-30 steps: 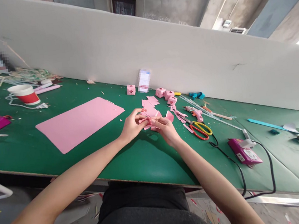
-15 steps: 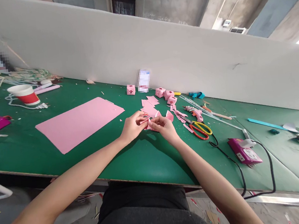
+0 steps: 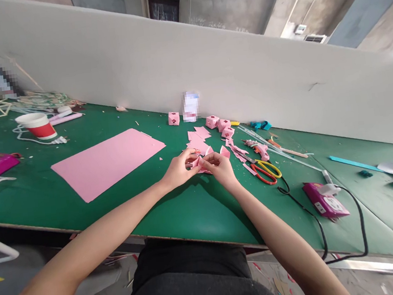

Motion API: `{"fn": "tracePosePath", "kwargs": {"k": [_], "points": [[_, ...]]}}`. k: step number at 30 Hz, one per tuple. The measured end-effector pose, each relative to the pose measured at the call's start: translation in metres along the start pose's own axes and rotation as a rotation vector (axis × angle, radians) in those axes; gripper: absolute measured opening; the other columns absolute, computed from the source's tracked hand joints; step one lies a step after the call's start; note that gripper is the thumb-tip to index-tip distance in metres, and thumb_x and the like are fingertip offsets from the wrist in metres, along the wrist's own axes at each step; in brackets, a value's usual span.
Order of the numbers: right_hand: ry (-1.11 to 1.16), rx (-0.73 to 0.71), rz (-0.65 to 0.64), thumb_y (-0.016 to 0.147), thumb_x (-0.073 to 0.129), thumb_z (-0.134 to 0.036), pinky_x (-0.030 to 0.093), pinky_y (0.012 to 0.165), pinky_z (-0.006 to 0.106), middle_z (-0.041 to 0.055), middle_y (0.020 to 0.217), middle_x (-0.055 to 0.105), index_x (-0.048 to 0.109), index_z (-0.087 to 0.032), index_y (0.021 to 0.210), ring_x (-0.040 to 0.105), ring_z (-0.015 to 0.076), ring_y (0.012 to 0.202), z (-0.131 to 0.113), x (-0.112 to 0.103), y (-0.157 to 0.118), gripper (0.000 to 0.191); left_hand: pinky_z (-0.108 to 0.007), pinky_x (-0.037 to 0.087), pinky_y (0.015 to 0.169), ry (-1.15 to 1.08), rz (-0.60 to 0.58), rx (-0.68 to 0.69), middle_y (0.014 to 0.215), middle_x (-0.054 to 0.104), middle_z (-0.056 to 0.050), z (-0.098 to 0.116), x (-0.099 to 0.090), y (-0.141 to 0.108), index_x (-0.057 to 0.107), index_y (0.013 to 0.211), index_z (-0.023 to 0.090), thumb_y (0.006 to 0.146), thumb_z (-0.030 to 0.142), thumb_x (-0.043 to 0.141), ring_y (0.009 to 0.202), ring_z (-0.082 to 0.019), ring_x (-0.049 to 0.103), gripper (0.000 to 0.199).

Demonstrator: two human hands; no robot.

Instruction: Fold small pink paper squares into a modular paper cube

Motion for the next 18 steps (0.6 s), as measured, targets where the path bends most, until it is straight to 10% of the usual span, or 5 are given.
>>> {"fn": "tracePosePath", "kwargs": {"k": [18], "points": [[-0.407,-0.155,-0.005,0.084,0.066,-0.046,0.053,0.064,0.034,0.0022,0.076,0.076,0.070,-0.024,0.075,0.066,0.0190,0.062,-0.010,0.007,-0.005,0.024,-0.037,0.063,0.084,0.114,0.048,0.044,0.102,0.077,-0.009,0.001,-0.004,-0.001,0.059,0.116,0.020,0.086,0.021,0.064,0.094,-0.023,0.076,0.030]]}}
Point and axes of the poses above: each hand's wrist, its own y-axis towards the middle knuckle, its own x-axis out of the palm, z = x × y, the point moved 9 cm from there along y, towards the middle knuckle
